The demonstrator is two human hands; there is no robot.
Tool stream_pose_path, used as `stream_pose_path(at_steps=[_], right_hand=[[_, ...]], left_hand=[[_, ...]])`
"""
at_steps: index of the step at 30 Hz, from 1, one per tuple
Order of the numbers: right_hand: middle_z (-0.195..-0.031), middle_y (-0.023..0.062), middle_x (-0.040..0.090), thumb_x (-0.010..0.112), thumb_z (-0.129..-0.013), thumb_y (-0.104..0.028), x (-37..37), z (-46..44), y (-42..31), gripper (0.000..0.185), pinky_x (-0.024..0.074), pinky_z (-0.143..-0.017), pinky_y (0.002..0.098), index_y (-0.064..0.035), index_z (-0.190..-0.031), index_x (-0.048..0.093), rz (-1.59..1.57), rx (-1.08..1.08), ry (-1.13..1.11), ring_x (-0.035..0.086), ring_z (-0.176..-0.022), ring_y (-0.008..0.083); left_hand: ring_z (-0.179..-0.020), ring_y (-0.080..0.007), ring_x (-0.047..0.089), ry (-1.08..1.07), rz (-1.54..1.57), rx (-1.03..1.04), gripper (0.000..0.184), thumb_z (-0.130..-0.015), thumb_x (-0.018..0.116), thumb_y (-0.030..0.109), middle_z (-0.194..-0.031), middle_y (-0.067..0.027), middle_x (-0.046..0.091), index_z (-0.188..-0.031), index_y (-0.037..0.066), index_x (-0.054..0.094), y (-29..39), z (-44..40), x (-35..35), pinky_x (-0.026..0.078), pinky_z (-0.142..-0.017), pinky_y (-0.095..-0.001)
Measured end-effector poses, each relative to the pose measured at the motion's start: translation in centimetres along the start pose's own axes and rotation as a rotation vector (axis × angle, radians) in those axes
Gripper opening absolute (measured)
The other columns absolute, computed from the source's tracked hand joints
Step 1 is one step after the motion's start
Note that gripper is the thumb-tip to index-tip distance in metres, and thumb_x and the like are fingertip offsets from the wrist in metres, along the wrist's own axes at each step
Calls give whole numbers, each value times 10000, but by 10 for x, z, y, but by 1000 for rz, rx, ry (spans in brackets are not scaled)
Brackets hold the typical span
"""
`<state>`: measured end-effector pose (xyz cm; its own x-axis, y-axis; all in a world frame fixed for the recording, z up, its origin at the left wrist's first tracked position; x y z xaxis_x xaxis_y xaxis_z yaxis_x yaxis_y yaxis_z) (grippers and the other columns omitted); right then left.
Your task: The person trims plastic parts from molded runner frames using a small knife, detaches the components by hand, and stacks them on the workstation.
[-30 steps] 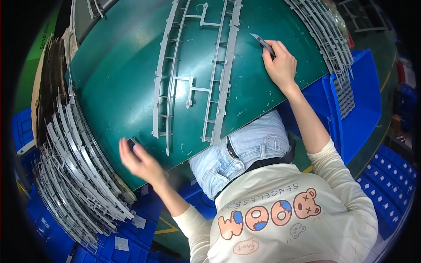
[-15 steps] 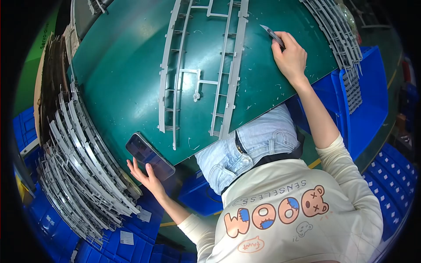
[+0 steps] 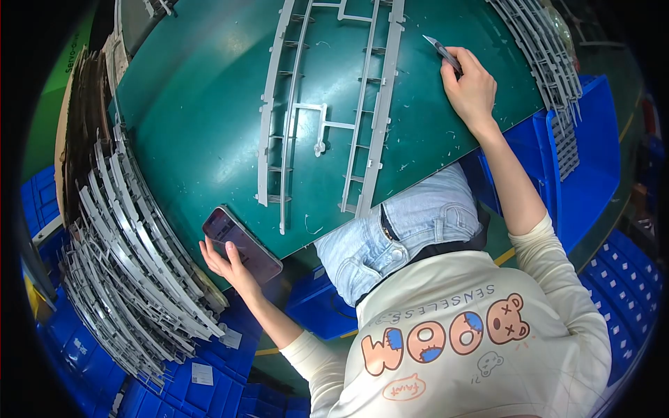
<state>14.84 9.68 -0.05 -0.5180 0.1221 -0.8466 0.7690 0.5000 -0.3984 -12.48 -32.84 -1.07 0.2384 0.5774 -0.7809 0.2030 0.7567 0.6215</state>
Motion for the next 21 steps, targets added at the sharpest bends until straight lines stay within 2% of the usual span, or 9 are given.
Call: stream_pose_path(at_steps=[4,9,13,18,21], right_hand=[[-826,-16,655,564,-791,-146,0,0,0,169,449,-505,317,-120,-945,628,7,2,0,572,-544,218],[-822,-17,654,562,-792,-145,-2,0,-1,169,449,-506,315,-119,-946,628,-1,-4,8,571,-543,216],[-814,-18,653,561,-794,-144,-1,0,-2,168,447,-505,312,-119,-945,629,2,3,4,569,-542,211],[-798,-20,649,560,-796,-143,1,0,1,169,442,-503,310,-120,-946,632,4,8,-9,565,-539,205],[-792,-20,647,559,-796,-143,0,0,0,169,440,-502,309,-122,-947,634,2,10,-6,563,-537,203]], left_hand=[[-1364,-319,156,14,76,-103,593,-904,501,438,-1489,-143,193,-1377,102,379,-2,-4,0,177,-1077,-450],[-1369,-322,136,-23,-77,-94,616,-893,527,427,-1497,-136,170,-1391,107,358,-1,-8,0,164,-1082,-451],[-1373,-324,121,-186,-6,40,619,-887,546,404,-1499,-131,164,-1395,111,350,-4,3,-10,145,-1086,-458],[-1376,-320,116,-176,109,-5,622,-880,556,388,-1500,-131,162,-1396,109,350,-10,2,-10,132,-1089,-462],[-1375,-320,120,-124,64,-15,619,-880,556,377,-1498,-131,168,-1398,109,347,-8,1,-5,131,-1089,-463]])
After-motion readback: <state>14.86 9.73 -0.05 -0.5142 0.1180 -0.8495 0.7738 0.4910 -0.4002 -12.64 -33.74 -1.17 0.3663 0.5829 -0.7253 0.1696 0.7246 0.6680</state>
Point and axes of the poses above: each hand's wrist, its own z-axis away from the middle knuckle, its own x-axis out of the palm, y = z × x, the point moved 5 cm from there along -z, towards the middle knuckle
